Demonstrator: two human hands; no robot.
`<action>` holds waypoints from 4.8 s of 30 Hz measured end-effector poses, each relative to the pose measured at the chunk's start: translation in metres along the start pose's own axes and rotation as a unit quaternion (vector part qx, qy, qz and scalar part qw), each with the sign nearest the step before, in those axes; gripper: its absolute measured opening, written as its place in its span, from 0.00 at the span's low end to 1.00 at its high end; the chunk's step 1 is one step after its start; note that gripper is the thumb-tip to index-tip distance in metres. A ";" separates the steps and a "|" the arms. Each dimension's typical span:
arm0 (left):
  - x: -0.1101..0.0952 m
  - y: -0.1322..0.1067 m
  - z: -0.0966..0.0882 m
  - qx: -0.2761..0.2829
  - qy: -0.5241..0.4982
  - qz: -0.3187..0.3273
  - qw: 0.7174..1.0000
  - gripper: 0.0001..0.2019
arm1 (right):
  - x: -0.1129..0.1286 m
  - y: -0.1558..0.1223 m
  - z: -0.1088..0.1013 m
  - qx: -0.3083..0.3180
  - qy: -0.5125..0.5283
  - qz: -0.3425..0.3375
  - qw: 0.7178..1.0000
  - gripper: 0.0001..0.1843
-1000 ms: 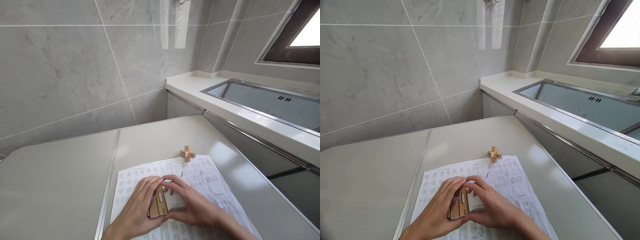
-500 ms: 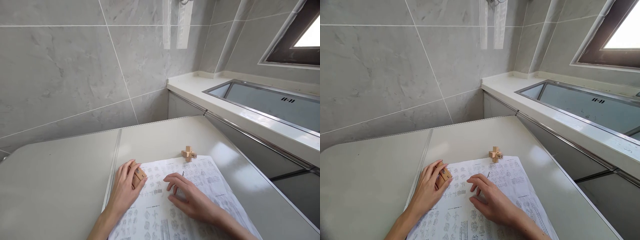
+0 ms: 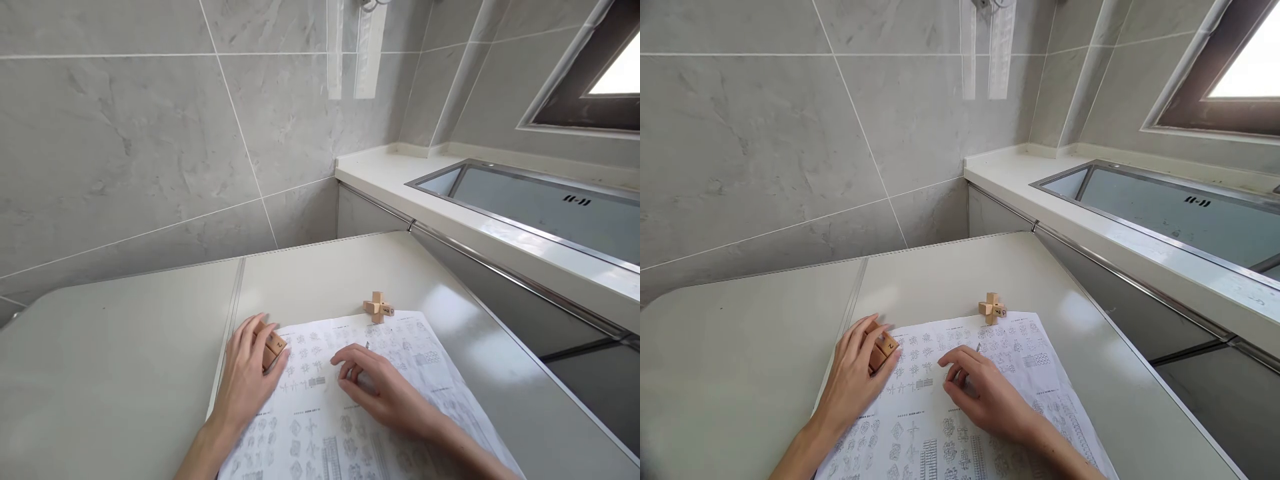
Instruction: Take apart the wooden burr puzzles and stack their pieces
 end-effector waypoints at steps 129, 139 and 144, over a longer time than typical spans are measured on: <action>-0.068 -0.025 0.004 0.146 -0.519 -0.118 0.834 0.36 | 0.000 -0.013 0.030 -0.065 0.046 -0.023 0.997 0.09; -0.065 -0.026 0.000 0.130 -0.474 -0.109 0.864 0.33 | 0.012 -0.007 0.018 0.038 0.271 0.066 0.960 0.22; -0.067 -0.024 -0.001 0.086 -0.347 -0.094 0.929 0.29 | 0.003 -0.007 0.011 -0.053 0.199 0.110 0.972 0.22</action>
Point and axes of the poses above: each hand's wrist, its own y-axis towards the middle knuckle, its own z-axis out of the palm, x = y × z, the point moved 1 cm from there along y, towards the middle knuckle, and after that the axes turned 2 degrees about -x, right-handed, at the moved point
